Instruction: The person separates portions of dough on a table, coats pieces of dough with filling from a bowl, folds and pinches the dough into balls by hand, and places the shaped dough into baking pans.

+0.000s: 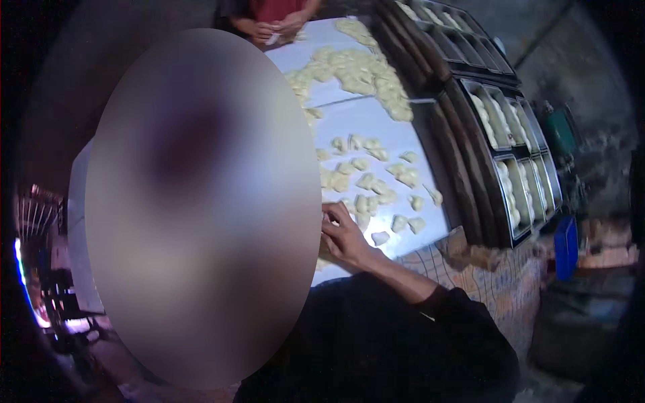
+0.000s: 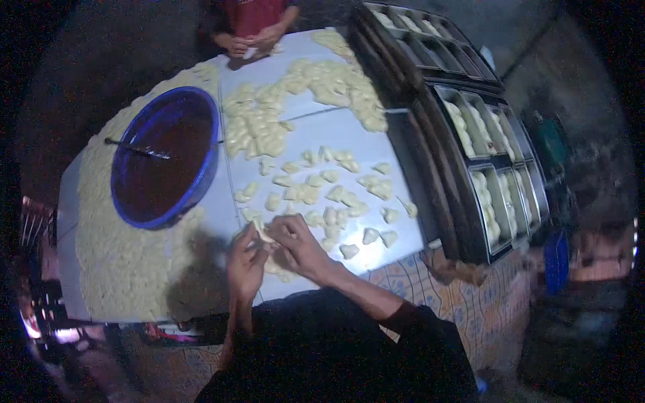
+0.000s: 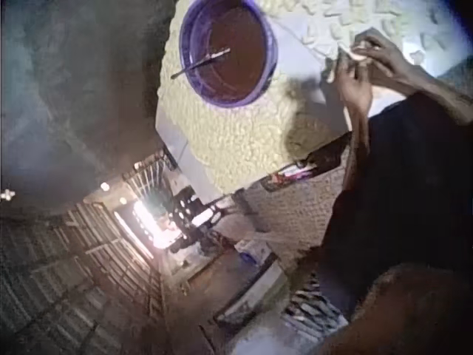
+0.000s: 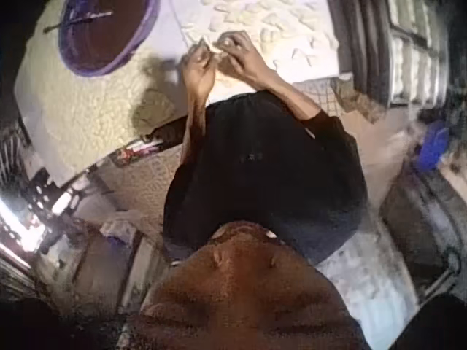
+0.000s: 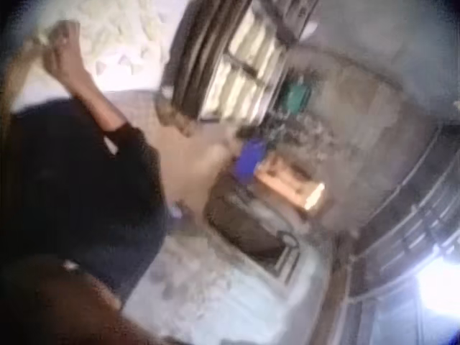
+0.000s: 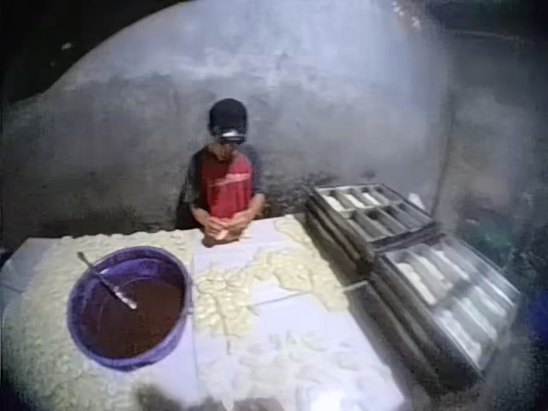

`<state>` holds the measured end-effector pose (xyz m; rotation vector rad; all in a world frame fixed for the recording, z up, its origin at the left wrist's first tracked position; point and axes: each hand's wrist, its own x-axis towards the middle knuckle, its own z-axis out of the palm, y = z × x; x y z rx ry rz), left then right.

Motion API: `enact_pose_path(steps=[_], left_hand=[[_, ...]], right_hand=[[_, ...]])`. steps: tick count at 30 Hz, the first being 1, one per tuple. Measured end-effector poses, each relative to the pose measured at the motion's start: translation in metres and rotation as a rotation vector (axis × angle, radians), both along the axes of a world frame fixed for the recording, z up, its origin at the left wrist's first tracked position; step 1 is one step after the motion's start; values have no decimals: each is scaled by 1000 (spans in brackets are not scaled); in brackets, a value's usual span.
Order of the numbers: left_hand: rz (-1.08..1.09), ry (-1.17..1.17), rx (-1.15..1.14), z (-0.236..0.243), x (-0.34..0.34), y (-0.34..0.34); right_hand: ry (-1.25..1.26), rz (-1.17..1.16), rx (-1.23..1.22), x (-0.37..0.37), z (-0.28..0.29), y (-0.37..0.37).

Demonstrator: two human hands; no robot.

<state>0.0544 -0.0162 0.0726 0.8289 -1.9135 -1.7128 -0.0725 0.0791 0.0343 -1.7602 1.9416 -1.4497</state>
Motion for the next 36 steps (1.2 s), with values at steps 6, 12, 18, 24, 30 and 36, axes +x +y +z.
enact_pose_path(steps=[6,12,18,24,30,36], left_hand=[[-60,50,297,-8,-12,25],[-164,82,481,-35,-28,55],[-423,44,-71,-64,-34,82],[-595,312,153,-48,-33,98],[-218,126,231,-61,-41,71],[-187,109,327,-80,-37,68]], right_hand=[[-729,-125,-115,1,7,39],[-330,-332,-148,15,-9,82],[-437,-590,34,21,-27,125],[-1036,-395,199,22,-34,168],[-742,-769,96,-6,-98,175],[-79,-552,491,-74,-74,150]])
